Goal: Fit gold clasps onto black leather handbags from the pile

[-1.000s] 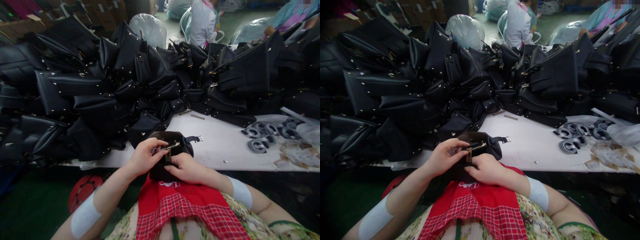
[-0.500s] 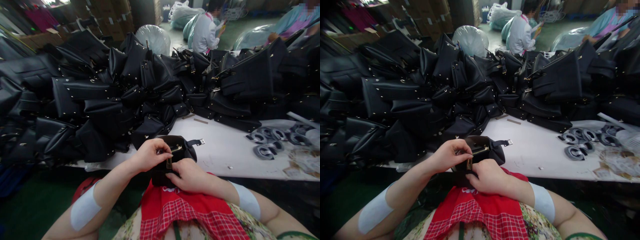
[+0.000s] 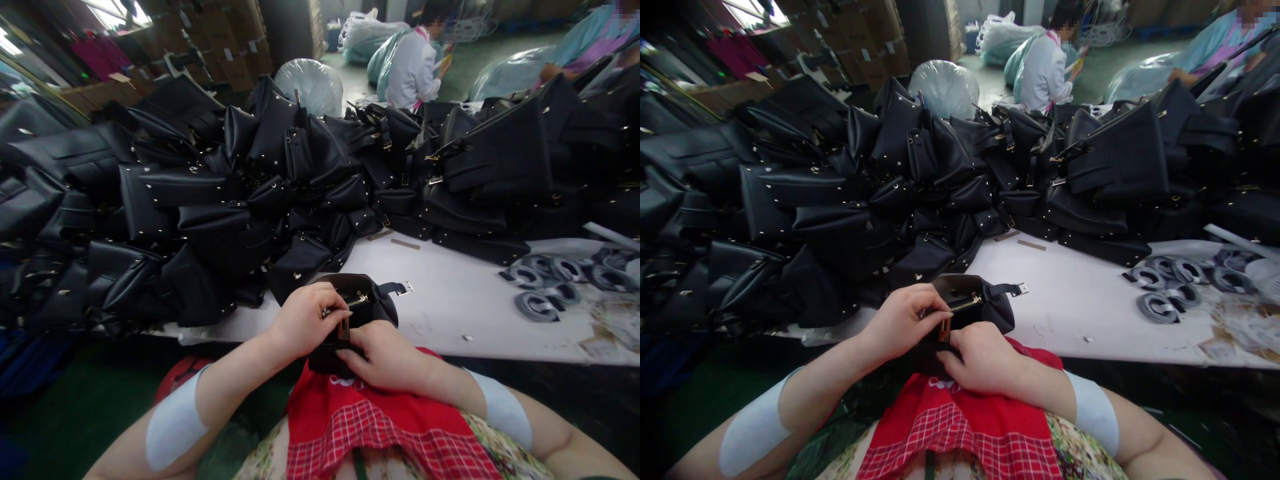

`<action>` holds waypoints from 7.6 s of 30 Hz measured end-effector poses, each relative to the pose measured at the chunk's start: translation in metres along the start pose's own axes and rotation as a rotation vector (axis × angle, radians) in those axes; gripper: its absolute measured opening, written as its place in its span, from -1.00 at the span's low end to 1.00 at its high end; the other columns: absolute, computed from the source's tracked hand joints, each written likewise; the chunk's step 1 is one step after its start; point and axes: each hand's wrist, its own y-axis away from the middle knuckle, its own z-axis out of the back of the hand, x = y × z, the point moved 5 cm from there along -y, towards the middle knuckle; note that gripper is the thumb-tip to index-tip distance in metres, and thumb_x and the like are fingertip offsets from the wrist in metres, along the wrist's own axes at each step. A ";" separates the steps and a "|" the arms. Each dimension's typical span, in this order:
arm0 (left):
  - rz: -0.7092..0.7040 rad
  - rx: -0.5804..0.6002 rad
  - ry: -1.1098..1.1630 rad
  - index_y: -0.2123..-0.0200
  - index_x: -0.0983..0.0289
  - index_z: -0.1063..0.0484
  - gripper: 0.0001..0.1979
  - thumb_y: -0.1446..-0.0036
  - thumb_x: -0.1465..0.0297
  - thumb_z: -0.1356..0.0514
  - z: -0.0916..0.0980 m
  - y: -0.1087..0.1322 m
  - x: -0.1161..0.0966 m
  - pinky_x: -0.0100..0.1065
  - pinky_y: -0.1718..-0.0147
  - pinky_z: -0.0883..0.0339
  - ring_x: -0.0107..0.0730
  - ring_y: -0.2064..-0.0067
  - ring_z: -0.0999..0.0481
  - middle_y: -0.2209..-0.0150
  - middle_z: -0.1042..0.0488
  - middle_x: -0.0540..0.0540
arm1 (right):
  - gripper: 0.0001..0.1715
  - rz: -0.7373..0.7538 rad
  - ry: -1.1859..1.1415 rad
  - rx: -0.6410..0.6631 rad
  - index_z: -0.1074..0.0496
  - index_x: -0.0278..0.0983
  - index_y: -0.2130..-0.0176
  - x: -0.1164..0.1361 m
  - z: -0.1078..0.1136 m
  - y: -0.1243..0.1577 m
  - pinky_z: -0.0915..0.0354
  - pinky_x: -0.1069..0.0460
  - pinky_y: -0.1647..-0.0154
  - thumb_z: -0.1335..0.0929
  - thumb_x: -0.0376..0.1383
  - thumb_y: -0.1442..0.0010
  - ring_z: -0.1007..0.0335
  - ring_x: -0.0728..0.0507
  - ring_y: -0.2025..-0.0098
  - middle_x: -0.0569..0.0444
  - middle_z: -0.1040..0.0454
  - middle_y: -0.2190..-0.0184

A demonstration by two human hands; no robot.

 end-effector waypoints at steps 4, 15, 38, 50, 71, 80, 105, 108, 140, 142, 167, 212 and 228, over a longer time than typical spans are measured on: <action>-0.039 -0.030 -0.052 0.41 0.25 -0.53 -0.87 -0.17 0.42 -0.20 -0.004 0.004 -0.003 -0.36 0.31 -0.30 -0.37 0.30 -0.47 0.38 -0.50 0.05 | -0.70 0.002 0.011 -0.010 -0.47 -0.28 0.40 -0.001 0.000 0.001 -0.06 0.05 0.43 -0.26 -0.19 -0.24 -0.42 -0.09 0.41 0.02 -0.56 0.41; -0.138 -0.071 -0.140 0.33 0.25 -0.56 -0.80 -0.22 0.31 -0.17 -0.007 0.008 -0.006 -0.40 0.29 -0.36 -0.39 0.27 -0.52 0.30 -0.55 0.07 | -0.65 -0.046 -0.109 0.034 -0.46 -0.22 0.41 -0.011 -0.010 0.003 -0.15 0.00 0.41 -0.21 -0.16 -0.28 -0.46 -0.16 0.39 0.00 -0.56 0.41; 0.133 -0.083 0.369 0.36 0.29 -0.35 -0.84 -0.27 0.40 -0.06 -0.016 0.030 0.028 -0.37 0.22 -0.28 -0.41 0.27 -0.41 0.31 -0.44 0.04 | -0.66 -0.104 -0.257 -0.055 -0.41 -0.31 0.48 -0.027 -0.003 -0.008 -0.04 0.09 0.47 -0.25 -0.20 -0.24 -0.28 -0.03 0.49 0.09 -0.45 0.53; 0.070 -0.100 0.289 0.20 0.24 -0.55 -0.81 -0.07 0.39 -0.29 -0.011 0.002 0.032 -0.40 0.34 -0.27 -0.43 0.33 -0.41 0.33 -0.48 0.03 | -0.70 -0.066 -0.034 0.001 -0.45 -0.30 0.44 -0.011 0.000 -0.011 -0.01 0.07 0.46 -0.26 -0.21 -0.22 -0.30 -0.03 0.50 0.04 -0.50 0.52; -0.019 -0.167 -0.246 0.39 0.29 -0.40 -0.87 -0.21 0.47 -0.10 -0.025 0.004 0.007 -0.23 0.25 -0.32 -0.25 0.25 -0.41 0.30 -0.42 0.13 | -0.72 -0.062 -0.168 -0.049 -0.40 -0.29 0.51 -0.011 -0.006 -0.010 0.01 0.06 0.50 -0.27 -0.26 -0.18 -0.29 -0.03 0.53 0.08 -0.47 0.55; -0.020 -0.093 0.139 0.43 0.29 -0.34 -0.85 -0.21 0.49 -0.10 -0.023 0.010 0.012 -0.35 0.25 -0.28 -0.37 0.27 -0.39 0.34 -0.39 0.06 | -0.67 -0.096 -0.157 -0.093 -0.41 -0.31 0.49 -0.021 0.000 -0.006 0.00 0.08 0.48 -0.26 -0.21 -0.22 -0.24 -0.01 0.53 0.08 -0.43 0.57; 0.227 0.280 0.686 0.27 0.36 -0.56 -0.68 -0.20 0.22 -0.14 -0.033 -0.002 0.048 -0.50 0.50 -0.22 -0.49 0.45 -0.34 0.48 -0.42 0.03 | -0.56 -0.021 -0.629 0.146 -0.26 -0.31 0.49 -0.035 -0.010 -0.012 -0.10 0.11 0.45 -0.19 -0.08 -0.29 -0.05 0.01 0.47 0.16 -0.17 0.54; 0.255 0.294 0.718 0.30 0.36 -0.56 -0.68 -0.14 0.20 -0.18 -0.034 -0.001 0.049 -0.48 0.48 -0.25 -0.47 0.44 -0.36 0.45 -0.47 0.07 | -0.53 0.010 -0.570 0.152 -0.27 -0.31 0.49 -0.031 -0.010 -0.011 -0.12 0.10 0.44 -0.17 -0.07 -0.30 -0.09 0.00 0.47 0.15 -0.21 0.53; 0.022 -0.372 0.072 0.31 0.26 -0.51 -0.96 -0.16 0.44 -0.24 -0.026 0.025 0.013 -0.41 0.34 -0.30 -0.46 0.35 -0.42 0.40 -0.45 0.00 | -0.53 -0.123 -0.084 -0.051 -0.31 -0.30 0.50 -0.022 -0.008 -0.009 0.03 0.05 0.45 -0.13 -0.18 -0.36 -0.25 -0.02 0.51 0.07 -0.42 0.54; 0.007 -0.417 0.061 0.32 0.26 -0.50 -0.96 -0.17 0.44 -0.23 -0.027 0.027 0.012 -0.42 0.34 -0.31 -0.46 0.35 -0.43 0.39 -0.46 0.01 | -0.53 -0.124 -0.017 -0.048 -0.33 -0.30 0.48 -0.020 -0.008 -0.008 0.04 0.03 0.44 -0.13 -0.18 -0.37 -0.28 -0.03 0.50 0.04 -0.47 0.51; 0.095 -0.244 0.155 0.10 0.30 -0.50 -0.76 -0.23 0.35 -0.13 -0.025 0.016 0.025 -0.35 0.31 -0.27 -0.38 0.34 -0.39 0.39 -0.41 0.07 | -0.54 -0.092 -0.046 -0.093 -0.42 -0.31 0.41 -0.025 -0.006 -0.007 -0.02 0.03 0.42 -0.13 -0.19 -0.36 -0.33 -0.06 0.48 0.00 -0.51 0.47; 0.099 -0.125 0.208 0.22 0.25 -0.55 -0.81 -0.04 0.41 -0.28 -0.030 0.017 0.026 -0.45 0.51 -0.17 -0.51 0.48 -0.30 0.51 -0.33 -0.03 | -0.52 0.018 -0.029 0.035 -0.48 -0.31 0.45 -0.024 -0.007 -0.011 0.03 0.03 0.45 -0.18 -0.18 -0.34 -0.29 -0.02 0.51 0.04 -0.51 0.52; -0.243 -0.204 -0.480 0.30 0.29 -0.48 -0.79 -0.29 0.42 -0.05 -0.035 0.019 -0.003 -0.32 0.41 -0.26 -0.36 0.38 -0.39 0.42 -0.42 0.07 | -0.60 -0.018 -0.007 0.009 -0.46 -0.30 0.45 -0.024 -0.005 -0.012 0.06 0.02 0.46 -0.22 -0.19 -0.31 -0.26 -0.02 0.52 0.05 -0.50 0.51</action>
